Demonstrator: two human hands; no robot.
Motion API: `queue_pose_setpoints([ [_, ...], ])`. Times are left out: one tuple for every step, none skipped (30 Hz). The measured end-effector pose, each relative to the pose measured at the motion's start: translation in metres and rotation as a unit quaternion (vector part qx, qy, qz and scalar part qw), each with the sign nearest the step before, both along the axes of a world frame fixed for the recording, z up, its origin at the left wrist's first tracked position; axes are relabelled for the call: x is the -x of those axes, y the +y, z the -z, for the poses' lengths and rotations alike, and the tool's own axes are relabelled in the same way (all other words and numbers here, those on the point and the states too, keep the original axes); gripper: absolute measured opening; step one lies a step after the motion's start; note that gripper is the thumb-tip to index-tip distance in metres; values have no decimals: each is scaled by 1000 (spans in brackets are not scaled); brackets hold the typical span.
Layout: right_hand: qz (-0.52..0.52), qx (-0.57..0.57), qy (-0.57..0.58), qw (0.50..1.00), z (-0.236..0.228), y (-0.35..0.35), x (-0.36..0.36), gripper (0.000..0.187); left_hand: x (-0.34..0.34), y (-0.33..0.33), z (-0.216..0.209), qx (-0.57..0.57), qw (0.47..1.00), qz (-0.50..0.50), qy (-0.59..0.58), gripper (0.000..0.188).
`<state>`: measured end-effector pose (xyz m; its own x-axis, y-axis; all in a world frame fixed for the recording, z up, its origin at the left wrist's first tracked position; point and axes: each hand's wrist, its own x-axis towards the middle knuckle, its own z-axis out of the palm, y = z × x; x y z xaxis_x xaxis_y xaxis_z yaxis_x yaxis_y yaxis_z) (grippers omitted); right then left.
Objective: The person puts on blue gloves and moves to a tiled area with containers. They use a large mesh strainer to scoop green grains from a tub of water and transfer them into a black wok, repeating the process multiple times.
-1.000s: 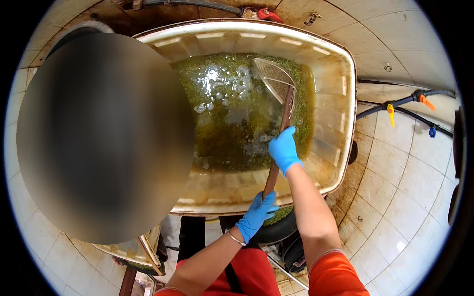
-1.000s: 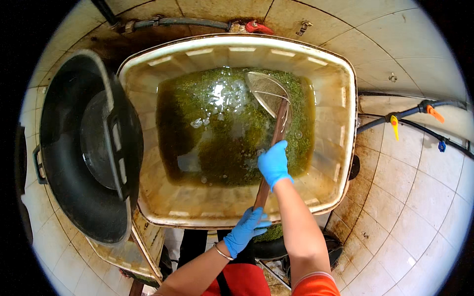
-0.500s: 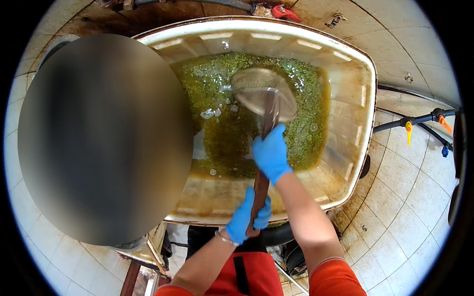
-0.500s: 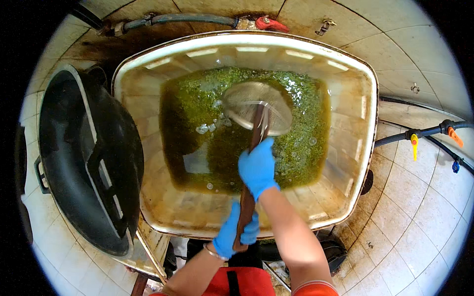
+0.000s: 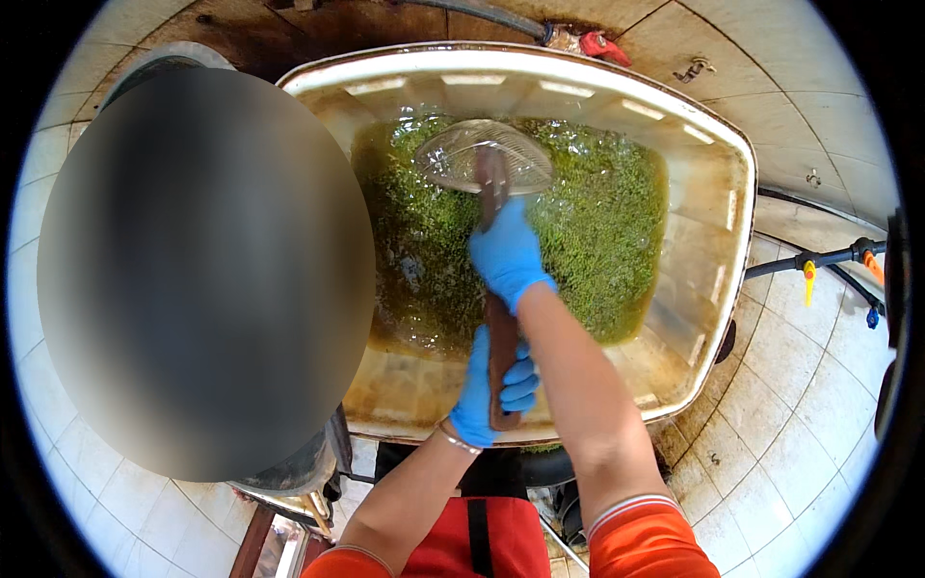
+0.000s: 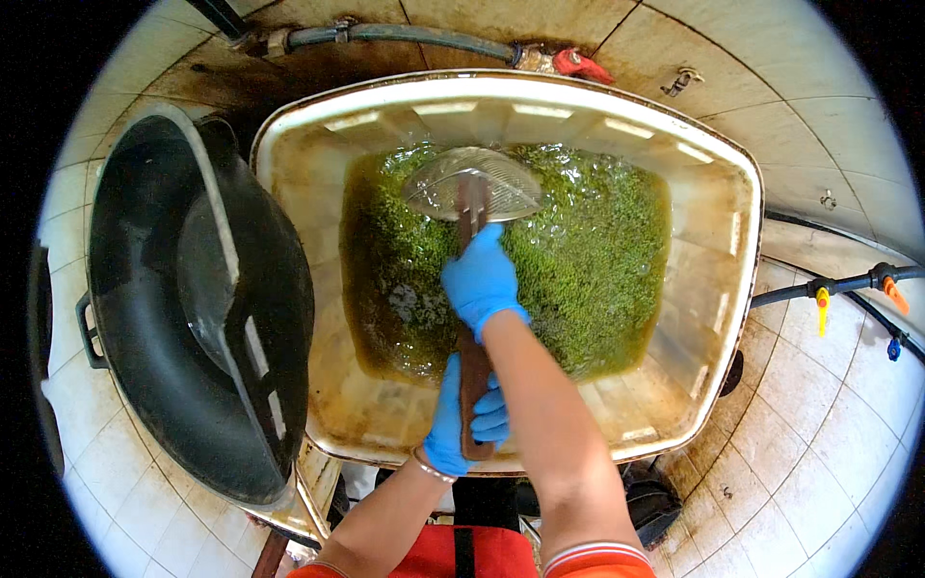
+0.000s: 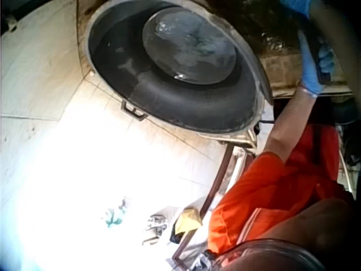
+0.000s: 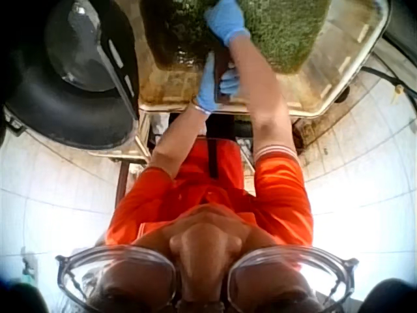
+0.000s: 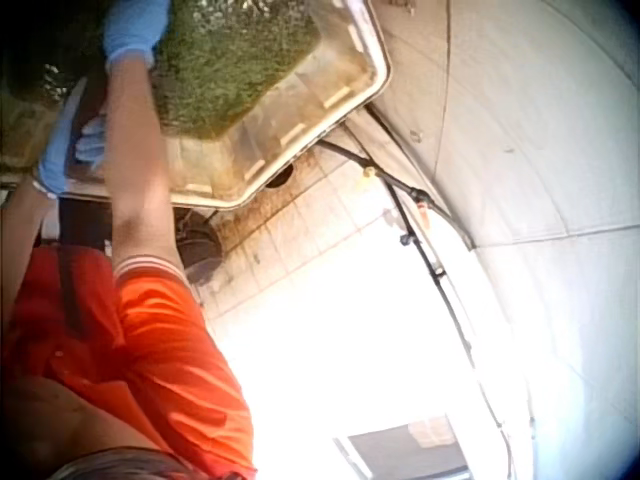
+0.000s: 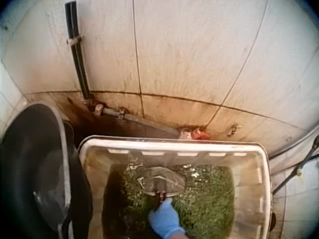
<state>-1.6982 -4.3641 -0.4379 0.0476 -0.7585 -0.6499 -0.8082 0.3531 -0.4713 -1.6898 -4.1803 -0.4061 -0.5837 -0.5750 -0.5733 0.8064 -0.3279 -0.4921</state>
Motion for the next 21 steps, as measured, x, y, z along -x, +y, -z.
queue_pose_setpoints([
  [-11, 0, -4, 1000, 5, 16, -5, 45, -3, 5, 7, 3, 1000, -24, 6, 55],
  [-10, -25, -28, 999, 6, 37, -7, 51, -5, 22, 0, -50, 998, -1, -29, 54],
  [-25, -15, -33, 999, 4, 61, -6, 50, -2, 41, -10, -63, 998, -13, -24, 53],
  [-39, -9, -38, 999, -7, 78, -2, 49, 2, 60, -23, -75, 997, -23, -18, 52],
  [-27, -42, -51, 997, -20, 92, 3, 48, 5, 78, -38, -86, 996, -20, -1, 53],
  [1, -62, -79, 995, -32, 103, 11, 48, 9, 89, -51, -91, 996, -16, 18, 55],
  [56, -146, -109, 982, -53, 103, 22, 49, 17, 96, -64, -93, 995, 22, 14, 56],
  [87, -123, -116, 982, -64, 111, 38, 49, 22, 101, -80, -97, 993, 60, 6, 57],
  [120, -99, -121, 980, -73, 118, 55, 50, 23, 100, -95, -99, 990, 101, -1, 59],
  [120, -46, -65, 990, -87, 117, 74, 49, 29, 88, -116, -125, 982, 138, 14, 61],
  [132, 2, -47, 990, -95, 108, 97, 47, 37, 81, -108, -41, 984, 171, 34, 63],
  [163, 38, -32, 985, -95, 93, 122, 45, 46, 69, -97, 40, 978, 200, 50, 65],
  [248, -7, 9, 969, -96, 70, 144, 39, 58, 43, -86, 85, 965, 250, 7, 66],
  [277, 89, -38, 956, -84, 54, 166, 31, 69, 8, -72, 130, 944, 299, -36, 67],
  [323, 61, -25, 944, -51, 38, 205, 31, 83, -23, -61, 139, 930, 330, -78, 66],
  [370, 37, -11, 928, -11, 22, 239, 31, 92, -50, -49, 150, 913, 360, -118, 66],
  [367, 5, -18, 930, 16, 2, 249, 25, 94, -74, -30, 130, 920, 352, -110, 64],
  [362, -33, -28, 931, 37, -9, 252, 20, 96, -80, -13, 106, 927, 344, -104, 61],
  [355, 10, -52, 933, 52, -8, 240, 20, 91, -71, 3, 100, 930, 337, -104, 60],
  [348, 54, -75, 933, 66, 0, 221, 19, 78, -59, 20, 95, 933, 330, -104, 58],
  [381, 99, -3, 919, 89, 19, 207, 21, 64, -49, 32, 91, 935, 326, -105, 57],
])
